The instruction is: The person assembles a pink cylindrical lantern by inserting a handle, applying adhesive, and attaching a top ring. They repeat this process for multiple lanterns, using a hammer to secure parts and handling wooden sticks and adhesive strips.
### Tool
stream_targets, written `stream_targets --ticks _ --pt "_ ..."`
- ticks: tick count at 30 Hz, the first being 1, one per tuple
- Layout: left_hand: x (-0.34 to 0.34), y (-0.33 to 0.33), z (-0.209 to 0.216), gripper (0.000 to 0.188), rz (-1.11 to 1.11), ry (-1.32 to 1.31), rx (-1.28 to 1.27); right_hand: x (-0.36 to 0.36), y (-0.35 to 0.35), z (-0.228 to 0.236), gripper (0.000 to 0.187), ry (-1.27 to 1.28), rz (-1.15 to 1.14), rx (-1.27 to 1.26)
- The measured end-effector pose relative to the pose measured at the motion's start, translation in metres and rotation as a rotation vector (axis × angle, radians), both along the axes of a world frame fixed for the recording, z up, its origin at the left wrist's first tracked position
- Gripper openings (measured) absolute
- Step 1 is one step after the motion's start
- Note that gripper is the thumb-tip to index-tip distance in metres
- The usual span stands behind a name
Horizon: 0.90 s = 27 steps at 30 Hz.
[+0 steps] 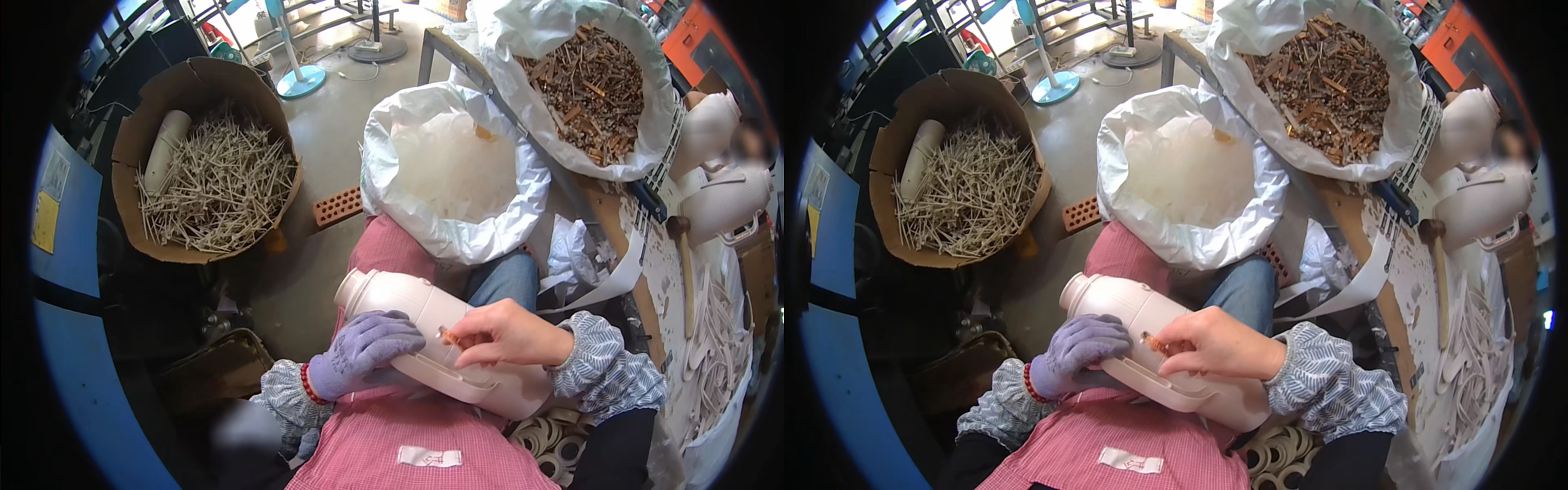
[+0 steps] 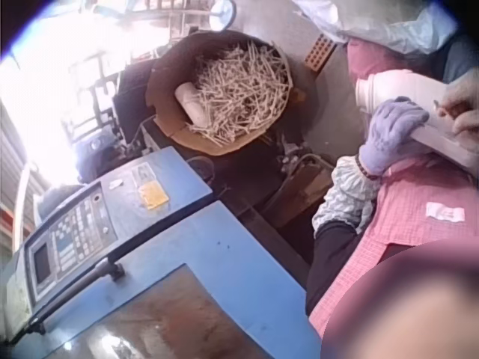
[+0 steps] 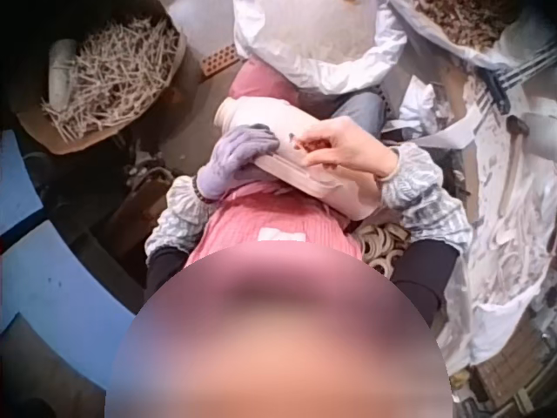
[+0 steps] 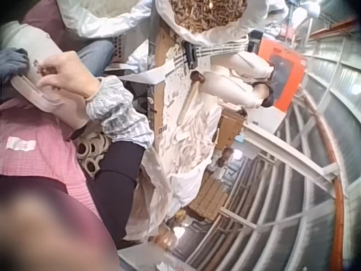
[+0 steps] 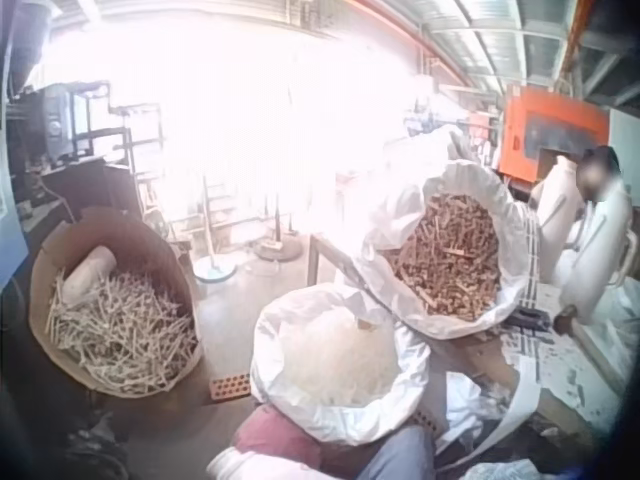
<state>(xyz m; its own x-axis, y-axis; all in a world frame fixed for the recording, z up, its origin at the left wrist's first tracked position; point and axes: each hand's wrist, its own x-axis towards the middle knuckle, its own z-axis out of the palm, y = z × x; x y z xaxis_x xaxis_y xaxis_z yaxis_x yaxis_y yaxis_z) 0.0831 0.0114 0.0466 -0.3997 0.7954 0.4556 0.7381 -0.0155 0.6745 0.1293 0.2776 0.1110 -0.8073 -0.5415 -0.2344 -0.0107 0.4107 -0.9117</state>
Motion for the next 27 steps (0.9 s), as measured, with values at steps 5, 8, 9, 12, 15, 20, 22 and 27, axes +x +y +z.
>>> stream_targets --ticks 5,8,9,12,15,20,22,27 --pt "0.004 -0.004 0.001 0.065 0.059 0.001 0.034 0.005 -0.023 -0.009 0.029 -0.078 0.087 0.035" --pt "0.003 -0.006 -0.004 0.065 0.050 -0.009 0.038 0.004 -0.029 -0.007 0.027 -0.057 0.180 0.130" --pt "0.003 -0.006 -0.005 0.066 0.048 -0.013 0.045 0.003 -0.029 -0.006 0.027 -0.062 0.199 0.146" --pt "0.003 -0.007 -0.006 0.065 0.043 -0.021 0.060 0.003 -0.029 -0.003 0.029 -0.079 0.245 0.178" --pt "0.004 -0.006 -0.005 0.063 0.047 -0.006 0.061 0.006 -0.028 -0.004 0.030 -0.066 0.238 0.155" --pt "-0.010 0.000 0.004 0.062 -0.133 0.310 -0.051 0.011 -0.027 -0.013 0.033 0.009 0.214 0.128" --pt "-0.012 0.004 0.008 0.063 -0.120 0.302 -0.045 0.022 -0.024 -0.013 0.031 0.202 0.123 0.204" --pt "-0.023 0.032 0.017 0.052 -0.113 0.079 -0.025 0.057 -0.022 0.005 0.032 0.649 -0.160 0.478"
